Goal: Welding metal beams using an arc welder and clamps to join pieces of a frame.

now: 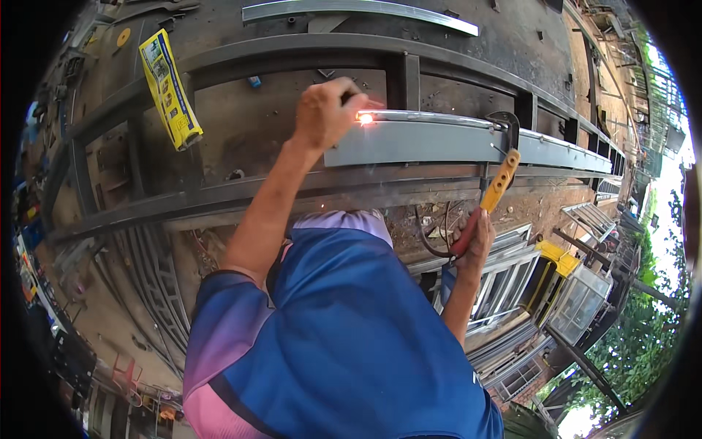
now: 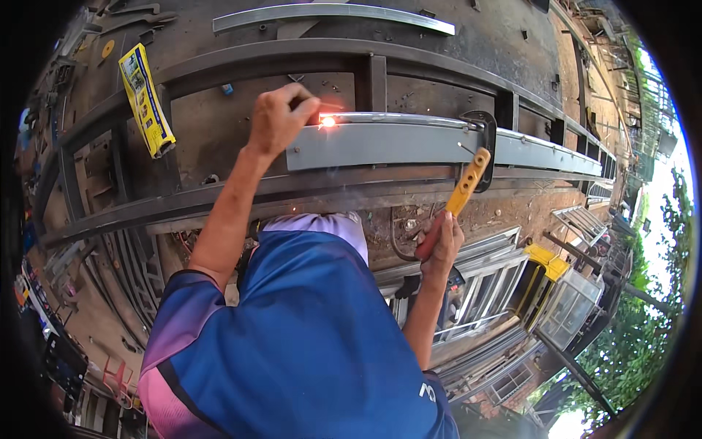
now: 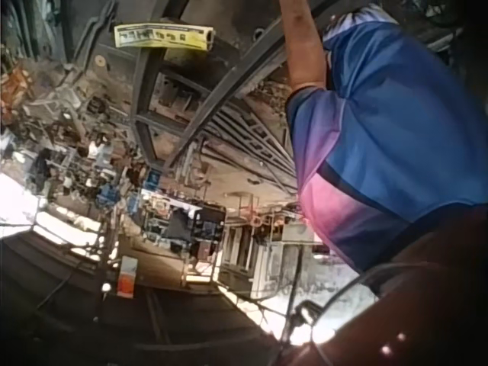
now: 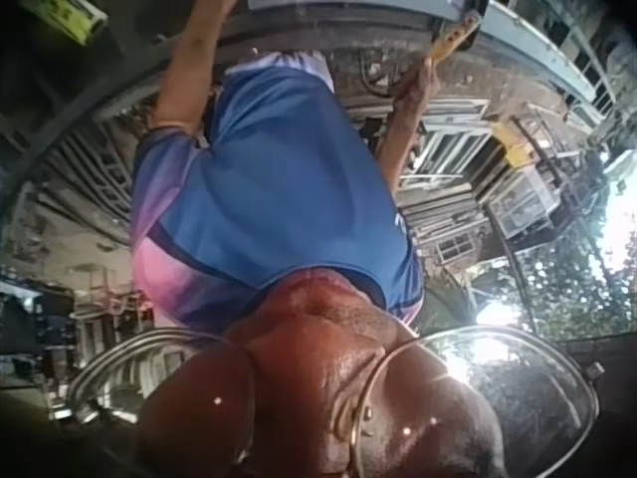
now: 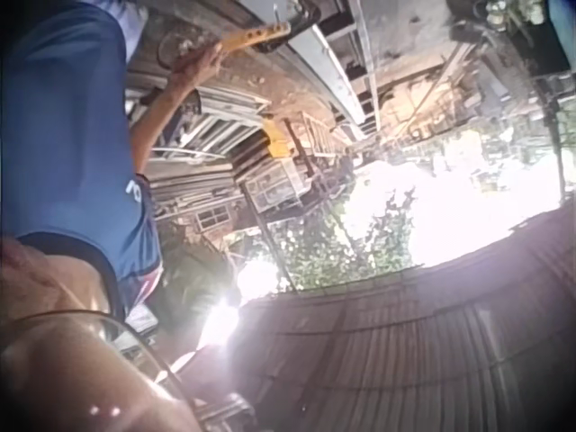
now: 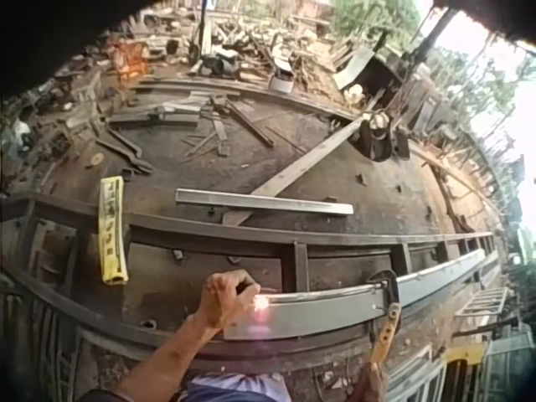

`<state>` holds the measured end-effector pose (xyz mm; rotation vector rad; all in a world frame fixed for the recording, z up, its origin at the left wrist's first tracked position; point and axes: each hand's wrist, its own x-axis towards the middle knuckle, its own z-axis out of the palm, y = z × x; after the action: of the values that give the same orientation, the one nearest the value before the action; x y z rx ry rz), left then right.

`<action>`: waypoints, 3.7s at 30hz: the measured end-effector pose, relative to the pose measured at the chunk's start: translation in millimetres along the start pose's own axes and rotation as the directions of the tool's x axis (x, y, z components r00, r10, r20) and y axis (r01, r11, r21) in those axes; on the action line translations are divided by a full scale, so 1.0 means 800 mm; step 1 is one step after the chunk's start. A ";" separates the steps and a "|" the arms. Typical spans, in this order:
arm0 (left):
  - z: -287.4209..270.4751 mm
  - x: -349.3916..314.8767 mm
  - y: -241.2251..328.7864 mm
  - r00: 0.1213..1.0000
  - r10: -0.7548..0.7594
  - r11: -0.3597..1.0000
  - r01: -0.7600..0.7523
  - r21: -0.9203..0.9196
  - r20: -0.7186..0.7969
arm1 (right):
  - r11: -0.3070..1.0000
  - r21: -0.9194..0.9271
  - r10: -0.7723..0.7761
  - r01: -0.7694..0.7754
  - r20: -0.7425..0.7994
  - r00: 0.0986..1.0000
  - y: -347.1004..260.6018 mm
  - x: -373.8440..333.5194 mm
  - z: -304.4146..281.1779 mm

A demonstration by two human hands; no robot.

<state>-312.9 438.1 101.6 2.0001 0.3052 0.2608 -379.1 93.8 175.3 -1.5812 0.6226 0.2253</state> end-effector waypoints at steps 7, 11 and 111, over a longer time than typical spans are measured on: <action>0.064 -0.046 0.060 0.963 0.268 0.948 -0.271 -0.168 -0.041 | 0.986 0.166 0.003 0.015 -0.111 0.994 0.025 -0.017 -0.063; 0.069 -0.105 0.023 0.993 0.015 0.967 -0.044 -0.250 -0.116 | 0.967 0.248 -0.020 0.051 -0.126 0.992 0.047 -0.024 -0.093; 0.321 -0.196 0.138 0.652 -0.063 0.853 -0.358 0.380 0.756 | 0.549 0.821 0.396 -0.156 -0.091 0.914 0.168 0.086 -0.345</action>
<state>-368.9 123.2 83.7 2.4571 -0.3889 -0.6281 -451.8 -189.8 59.3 -0.6015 1.0222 -0.0548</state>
